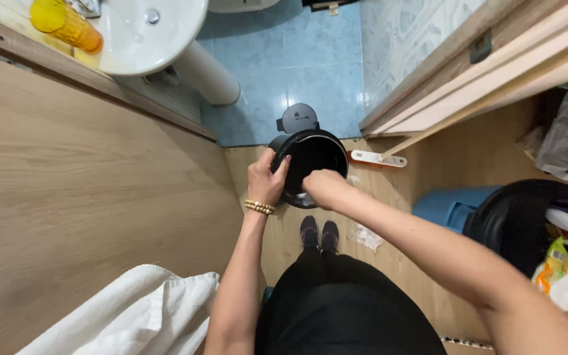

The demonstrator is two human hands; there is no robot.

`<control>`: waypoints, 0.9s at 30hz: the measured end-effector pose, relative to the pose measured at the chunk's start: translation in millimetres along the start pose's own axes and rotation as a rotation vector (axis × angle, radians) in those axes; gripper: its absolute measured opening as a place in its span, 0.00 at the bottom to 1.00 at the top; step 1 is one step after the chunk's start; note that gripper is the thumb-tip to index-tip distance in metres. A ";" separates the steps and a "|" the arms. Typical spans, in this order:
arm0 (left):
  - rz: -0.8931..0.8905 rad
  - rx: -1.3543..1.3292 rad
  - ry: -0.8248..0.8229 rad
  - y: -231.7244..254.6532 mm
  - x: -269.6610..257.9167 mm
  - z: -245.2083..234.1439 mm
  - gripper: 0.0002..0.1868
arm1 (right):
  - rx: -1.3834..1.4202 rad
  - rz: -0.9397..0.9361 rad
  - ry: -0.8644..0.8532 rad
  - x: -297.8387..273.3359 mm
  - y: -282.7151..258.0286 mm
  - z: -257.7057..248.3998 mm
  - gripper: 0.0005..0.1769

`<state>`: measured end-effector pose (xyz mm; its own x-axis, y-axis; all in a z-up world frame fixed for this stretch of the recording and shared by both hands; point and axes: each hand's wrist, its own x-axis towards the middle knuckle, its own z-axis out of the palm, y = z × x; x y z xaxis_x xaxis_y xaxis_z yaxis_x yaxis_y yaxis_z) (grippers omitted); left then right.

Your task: The person removes a full black trash bag from a small bin, ties it, and places it in a larger blue bin. They then retrieve a new bag, wipe the small bin with a wipe, and line it with the new bag.

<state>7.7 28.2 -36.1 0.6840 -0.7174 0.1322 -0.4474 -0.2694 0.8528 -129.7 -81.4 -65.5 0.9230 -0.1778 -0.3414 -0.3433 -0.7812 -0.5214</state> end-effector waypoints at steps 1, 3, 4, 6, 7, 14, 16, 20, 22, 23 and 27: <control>0.004 -0.001 -0.002 -7.6 1.3 4.0 0.16 | 0.000 0.002 0.004 -1.6 -1.0 -2.7 0.09; -0.105 0.079 -0.019 -22.5 4.8 11.0 0.19 | -0.606 -0.096 0.142 -3.7 -3.3 -9.1 0.12; -0.101 0.079 -0.017 -23.3 12.5 10.9 0.19 | -0.608 -0.097 0.146 -0.7 -3.2 -21.1 0.12; -0.194 0.093 -0.101 -24.9 15.0 11.6 0.17 | -0.977 -0.281 0.382 -2.7 -5.3 -38.5 0.17; -0.197 0.097 -0.099 -27.1 14.5 9.8 0.17 | -0.974 -0.285 0.383 -1.5 -3.4 -38.4 0.17; -0.127 0.179 -0.081 -19.6 7.9 17.5 0.17 | -0.608 -0.088 0.043 -4.1 38.3 19.0 0.10; -0.128 0.221 -0.071 -19.3 5.7 22.3 0.18 | -0.374 -0.023 -0.018 4.2 49.2 39.8 0.08; -0.181 0.217 -0.051 -22.3 -7.4 33.9 0.21 | 0.729 0.122 -0.128 -13.4 25.0 19.2 0.08; -0.196 0.211 -0.024 -27.7 0.8 34.1 0.22 | 1.007 0.124 -0.152 -16.9 10.6 -0.6 0.10; -0.212 0.213 -0.028 -28.9 2.3 34.8 0.23 | 0.826 0.045 -0.107 -22.1 7.3 -0.9 0.11; -0.264 0.264 -0.091 -39.3 13.5 42.9 0.29 | 0.273 -0.157 0.118 -39.0 10.0 -5.6 0.13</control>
<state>9.8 1.6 -89.5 0.7469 -0.6521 -0.1305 -0.4037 -0.6005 0.6903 -168.1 -85.6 -53.0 0.9767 -0.1482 -0.1553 -0.2141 -0.6182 -0.7563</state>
